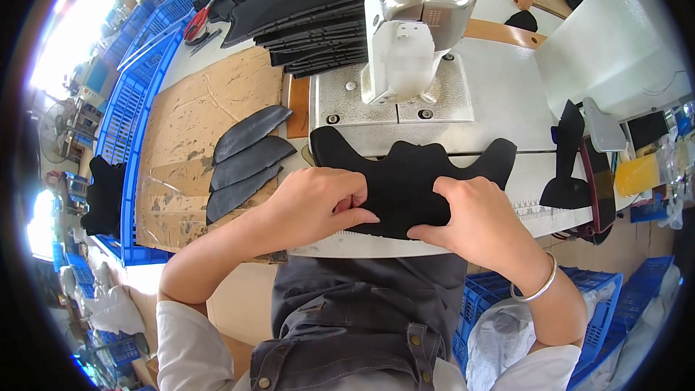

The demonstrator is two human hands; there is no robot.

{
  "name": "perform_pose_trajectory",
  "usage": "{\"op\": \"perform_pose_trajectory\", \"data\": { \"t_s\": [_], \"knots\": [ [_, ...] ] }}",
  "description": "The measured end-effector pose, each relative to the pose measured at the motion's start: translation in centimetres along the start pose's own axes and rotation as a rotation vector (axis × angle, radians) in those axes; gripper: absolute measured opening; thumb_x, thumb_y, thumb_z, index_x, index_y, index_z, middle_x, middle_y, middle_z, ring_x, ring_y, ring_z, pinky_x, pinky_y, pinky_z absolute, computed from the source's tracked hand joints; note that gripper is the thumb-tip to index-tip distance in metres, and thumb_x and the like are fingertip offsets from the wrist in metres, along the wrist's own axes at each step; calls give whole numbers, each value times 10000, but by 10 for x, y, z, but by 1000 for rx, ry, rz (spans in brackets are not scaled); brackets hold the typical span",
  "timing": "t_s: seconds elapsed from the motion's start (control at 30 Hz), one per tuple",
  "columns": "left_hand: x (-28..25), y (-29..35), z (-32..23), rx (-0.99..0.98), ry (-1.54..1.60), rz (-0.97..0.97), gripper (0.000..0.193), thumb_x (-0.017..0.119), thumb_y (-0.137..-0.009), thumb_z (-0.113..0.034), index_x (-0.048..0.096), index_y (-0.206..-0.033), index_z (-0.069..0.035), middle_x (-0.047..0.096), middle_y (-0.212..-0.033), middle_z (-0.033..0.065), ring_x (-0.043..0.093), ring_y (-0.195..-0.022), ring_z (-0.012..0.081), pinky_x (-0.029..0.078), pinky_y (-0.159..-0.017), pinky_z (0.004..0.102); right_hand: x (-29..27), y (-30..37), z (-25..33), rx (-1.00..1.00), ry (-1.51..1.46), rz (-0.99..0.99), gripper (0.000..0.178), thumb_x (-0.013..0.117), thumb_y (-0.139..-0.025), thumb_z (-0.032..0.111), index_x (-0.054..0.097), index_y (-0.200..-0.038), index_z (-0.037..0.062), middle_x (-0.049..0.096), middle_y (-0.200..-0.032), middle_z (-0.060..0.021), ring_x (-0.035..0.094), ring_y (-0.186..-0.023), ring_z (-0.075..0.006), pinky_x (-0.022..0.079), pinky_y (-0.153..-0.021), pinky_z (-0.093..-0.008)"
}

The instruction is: The recorder is aligning and stitching black shoe upper components using a industrial sewing machine.

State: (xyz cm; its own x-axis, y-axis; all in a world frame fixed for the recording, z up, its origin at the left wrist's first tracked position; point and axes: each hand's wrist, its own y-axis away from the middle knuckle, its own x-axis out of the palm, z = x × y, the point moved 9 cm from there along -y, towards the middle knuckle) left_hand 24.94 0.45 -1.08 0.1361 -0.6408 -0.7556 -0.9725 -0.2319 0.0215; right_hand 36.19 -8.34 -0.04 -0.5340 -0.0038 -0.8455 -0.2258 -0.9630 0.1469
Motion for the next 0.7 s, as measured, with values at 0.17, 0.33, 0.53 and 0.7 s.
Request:
{"op": "perform_pose_trajectory", "data": {
  "t_s": [0.17, 0.33, 0.53, 0.7],
  "knots": [
    [-2, 11, -8, -31, -64, 42, 294, 711, -801, -242, 517, -908, -48, 594, -829, 119, 616, -788, 340, 468, -635, 422, -1, -1, -4, 38, -15, 17, 475, 847, -618, 290, 587, -791, -68, 512, -590, -241, 531, -564, -400, 428, -540, -389],
    [-31, 41, -24, -220, -539, -75, 561, 735, -741, -280, 509, -1186, -24, 543, -1127, 138, 538, -1089, 312, 441, -839, 427, 3, -2, -9, -7, 70, 13, 464, 819, -657, 335, 594, -791, -47, 531, -595, -226, 572, -605, -404, 450, -571, -420],
    [46, 10, -65, 203, -408, -174, 906, 725, -708, -420, 359, -1401, 35, 319, -1497, 180, 327, -1378, 327, 268, -1109, 453, -3, 1, -8, -158, 13, -71, 397, 744, -763, 322, 565, -752, -32, 594, -630, -201, 622, -579, -346, 481, -565, -396],
    [59, 10, -55, 183, -462, -202, 927, 719, -687, -454, 370, -1399, 26, 356, -1481, 169, 357, -1365, 304, 273, -1108, 455, -2, 17, -54, 301, -406, 226, 270, 640, -908, 218, 567, -767, 0, 587, -593, -50, 553, -446, -95, 418, -421, -231]
  ]
}}
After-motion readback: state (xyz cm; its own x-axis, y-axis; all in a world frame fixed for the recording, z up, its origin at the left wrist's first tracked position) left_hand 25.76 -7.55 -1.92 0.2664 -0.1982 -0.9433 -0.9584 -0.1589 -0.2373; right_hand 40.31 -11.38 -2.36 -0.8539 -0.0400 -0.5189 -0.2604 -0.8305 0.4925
